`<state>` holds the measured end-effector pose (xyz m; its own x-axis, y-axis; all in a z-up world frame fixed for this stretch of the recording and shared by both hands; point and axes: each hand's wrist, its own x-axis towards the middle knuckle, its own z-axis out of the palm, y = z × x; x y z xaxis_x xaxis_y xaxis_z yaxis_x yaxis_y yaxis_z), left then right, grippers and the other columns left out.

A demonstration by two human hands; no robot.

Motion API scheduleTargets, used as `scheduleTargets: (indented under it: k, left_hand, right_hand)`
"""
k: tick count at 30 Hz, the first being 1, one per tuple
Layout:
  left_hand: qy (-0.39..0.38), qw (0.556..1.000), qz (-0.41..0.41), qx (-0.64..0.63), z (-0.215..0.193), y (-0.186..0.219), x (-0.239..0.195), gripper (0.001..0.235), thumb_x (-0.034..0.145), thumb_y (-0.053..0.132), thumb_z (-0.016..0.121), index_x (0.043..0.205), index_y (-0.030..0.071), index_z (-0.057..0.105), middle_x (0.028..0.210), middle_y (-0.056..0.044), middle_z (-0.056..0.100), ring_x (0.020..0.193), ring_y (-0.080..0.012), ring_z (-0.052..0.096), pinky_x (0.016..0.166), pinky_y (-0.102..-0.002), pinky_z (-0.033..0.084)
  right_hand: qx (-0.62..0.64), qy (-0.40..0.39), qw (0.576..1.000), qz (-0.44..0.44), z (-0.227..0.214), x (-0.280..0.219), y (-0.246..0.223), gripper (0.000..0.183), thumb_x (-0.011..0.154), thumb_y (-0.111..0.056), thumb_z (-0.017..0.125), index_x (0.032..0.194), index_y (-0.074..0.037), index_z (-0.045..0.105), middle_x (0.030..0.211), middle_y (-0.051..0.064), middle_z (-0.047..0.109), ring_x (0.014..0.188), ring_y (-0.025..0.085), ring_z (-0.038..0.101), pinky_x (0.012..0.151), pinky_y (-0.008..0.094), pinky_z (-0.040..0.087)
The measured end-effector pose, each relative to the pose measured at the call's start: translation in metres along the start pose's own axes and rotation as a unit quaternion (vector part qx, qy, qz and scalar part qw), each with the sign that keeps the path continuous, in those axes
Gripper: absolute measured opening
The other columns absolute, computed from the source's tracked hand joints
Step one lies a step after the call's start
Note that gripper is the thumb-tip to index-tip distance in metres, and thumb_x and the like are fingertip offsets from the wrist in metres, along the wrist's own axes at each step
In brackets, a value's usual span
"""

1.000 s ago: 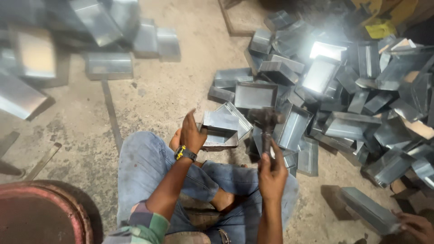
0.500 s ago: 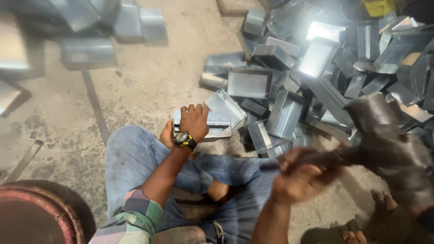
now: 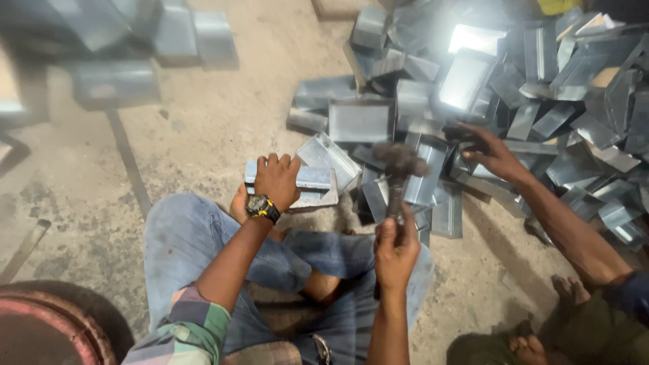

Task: The person sits on the floor and uses a hammer to shape or join small metal boxes, handling them one at a time from a large pile.

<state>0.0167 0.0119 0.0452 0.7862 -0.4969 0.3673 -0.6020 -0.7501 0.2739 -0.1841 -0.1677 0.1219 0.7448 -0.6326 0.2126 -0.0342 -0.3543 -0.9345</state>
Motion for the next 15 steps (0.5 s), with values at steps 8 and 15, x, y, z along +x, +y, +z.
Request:
scheduleTargets:
  k: [8,15]
  left_hand:
    - [-0.032,0.999,-0.002,-0.003,0.007,0.017,-0.001,0.028,0.069,0.012,0.069,0.097,0.011,0.065,0.093,-0.009,0.065,0.096,-0.0311,0.059,0.087,-0.048,0.042]
    - [-0.008,1.000,-0.002,-0.002,0.012,0.018,-0.002,0.026,0.071,0.010,0.066,0.097,0.012,0.066,0.096,-0.009,0.065,0.095,-0.0309,0.059,0.086,-0.048,0.042]
  right_hand:
    - [-0.103,0.007,0.993,-0.058,0.041,-0.013,0.014,0.035,0.108,-0.020,0.053,0.136,0.000,0.061,0.074,0.002,0.058,0.060,0.007,0.051,0.052,0.024,0.041]
    - [-0.031,-0.040,0.992,0.112,0.016,-0.017,0.014,0.045,0.102,-0.017,0.057,0.144,-0.004,0.057,0.065,-0.001,0.053,0.053,0.006,0.047,0.046,0.023,0.037]
